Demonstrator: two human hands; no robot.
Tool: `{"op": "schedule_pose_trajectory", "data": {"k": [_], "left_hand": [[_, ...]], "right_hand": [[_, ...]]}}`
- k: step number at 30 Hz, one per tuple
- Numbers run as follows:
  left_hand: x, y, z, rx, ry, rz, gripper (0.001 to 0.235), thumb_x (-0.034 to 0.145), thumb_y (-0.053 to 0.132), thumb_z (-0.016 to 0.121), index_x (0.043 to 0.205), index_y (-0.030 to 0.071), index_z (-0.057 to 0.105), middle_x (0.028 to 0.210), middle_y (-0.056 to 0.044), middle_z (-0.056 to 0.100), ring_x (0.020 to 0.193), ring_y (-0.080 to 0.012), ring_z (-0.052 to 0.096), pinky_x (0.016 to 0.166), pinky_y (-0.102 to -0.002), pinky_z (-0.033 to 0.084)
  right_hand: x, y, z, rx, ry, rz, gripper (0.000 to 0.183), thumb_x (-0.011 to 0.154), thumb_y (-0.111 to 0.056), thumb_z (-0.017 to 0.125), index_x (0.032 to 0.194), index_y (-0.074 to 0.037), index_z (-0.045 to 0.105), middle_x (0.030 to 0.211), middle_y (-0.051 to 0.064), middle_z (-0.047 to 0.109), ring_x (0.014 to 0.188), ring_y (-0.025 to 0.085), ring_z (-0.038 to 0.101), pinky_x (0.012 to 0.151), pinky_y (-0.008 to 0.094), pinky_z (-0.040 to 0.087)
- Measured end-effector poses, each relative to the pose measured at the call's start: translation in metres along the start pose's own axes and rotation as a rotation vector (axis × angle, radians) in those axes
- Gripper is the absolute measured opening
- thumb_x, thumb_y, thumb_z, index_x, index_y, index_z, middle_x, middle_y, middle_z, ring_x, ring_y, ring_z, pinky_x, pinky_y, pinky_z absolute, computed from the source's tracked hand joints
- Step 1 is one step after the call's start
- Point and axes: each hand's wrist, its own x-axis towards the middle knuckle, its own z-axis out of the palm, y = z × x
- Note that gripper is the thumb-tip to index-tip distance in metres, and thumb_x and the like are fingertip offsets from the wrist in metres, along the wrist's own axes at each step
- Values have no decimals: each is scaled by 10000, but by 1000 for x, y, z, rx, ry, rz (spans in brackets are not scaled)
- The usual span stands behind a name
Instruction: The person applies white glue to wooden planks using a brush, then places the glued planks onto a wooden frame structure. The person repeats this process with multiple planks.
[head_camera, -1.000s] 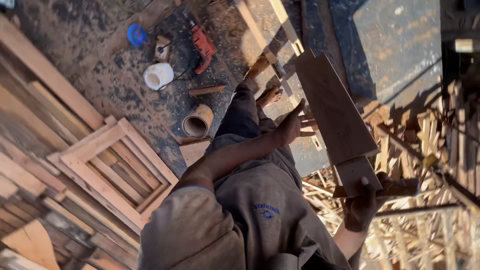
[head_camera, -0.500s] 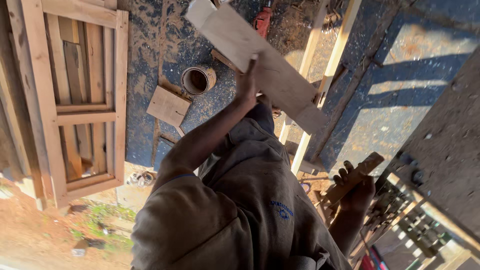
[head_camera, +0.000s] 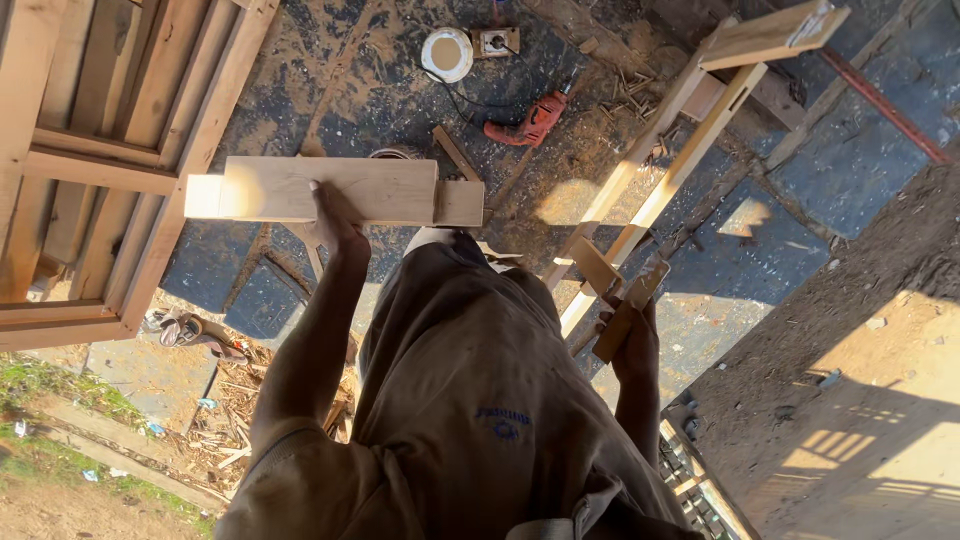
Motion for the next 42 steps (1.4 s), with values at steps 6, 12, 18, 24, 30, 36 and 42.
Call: {"op": "schedule_pose_trajectory", "data": {"k": [6, 12, 18, 24, 30, 36, 42], "left_hand": [[45, 74, -9, -159, -50, 188, 665, 966, 419, 720, 1380, -32, 459, 1317, -178, 643, 1185, -257, 685, 957, -364, 634], [49, 123, -49, -178, -62, 254, 513, 978, 367, 650, 1343, 53, 473, 1219, -99, 637, 1079, -188, 673, 877, -339, 627], [57, 95, -110, -238, -53, 468, 365, 1085, 284, 694, 1224, -21, 548, 1031, -68, 598, 895, -141, 585, 763, -295, 518], [64, 78, -150, -151, 234, 252, 522, 1065, 407, 661, 1097, -113, 703, 1006, -149, 691, 831, -195, 646, 728, -324, 556], [37, 94, -133, -489, 342, 196, 516, 987, 456, 592, 1199, -5, 689, 1133, -63, 723, 931, -171, 696, 800, -335, 584], [39, 89, -100, -482, 355, 201, 578, 1059, 530, 508, 1329, 27, 594, 1125, -55, 655, 952, -175, 590, 823, -337, 521], [83, 106, 0, -692, 226, 176, 528, 1113, 491, 443, 1388, 49, 528, 1253, -78, 620, 1165, -206, 616, 1014, -373, 544]], "right_hand": [[49, -11, 81, -90, -22, -9, 363, 1066, -191, 430, 1428, -167, 419, 1210, 182, 667, 826, 198, 614, 681, 342, 544], [66, -38, 135, -210, -70, -42, 398, 1079, -179, 456, 1472, -140, 404, 1193, 172, 641, 838, 197, 597, 673, 332, 517], [96, -86, 198, -328, -207, -179, 415, 1082, -166, 456, 1492, -128, 400, 1195, 176, 647, 847, 202, 597, 694, 338, 525], [128, -99, 266, -419, -378, -174, 415, 1087, -144, 476, 1494, -114, 403, 1142, 162, 645, 841, 204, 595, 707, 346, 525], [174, -105, 317, -478, -468, -46, 432, 943, -84, 485, 1365, -116, 399, 1152, 172, 683, 814, 230, 620, 709, 372, 554], [261, -118, 399, -482, -582, 28, 403, 1001, -34, 535, 1380, -56, 400, 1281, 186, 636, 1054, 246, 678, 935, 398, 589], [358, -141, 499, -749, -454, 166, 457, 1066, -267, 455, 1499, -188, 329, 1235, 184, 646, 834, 213, 708, 691, 360, 616]]}}
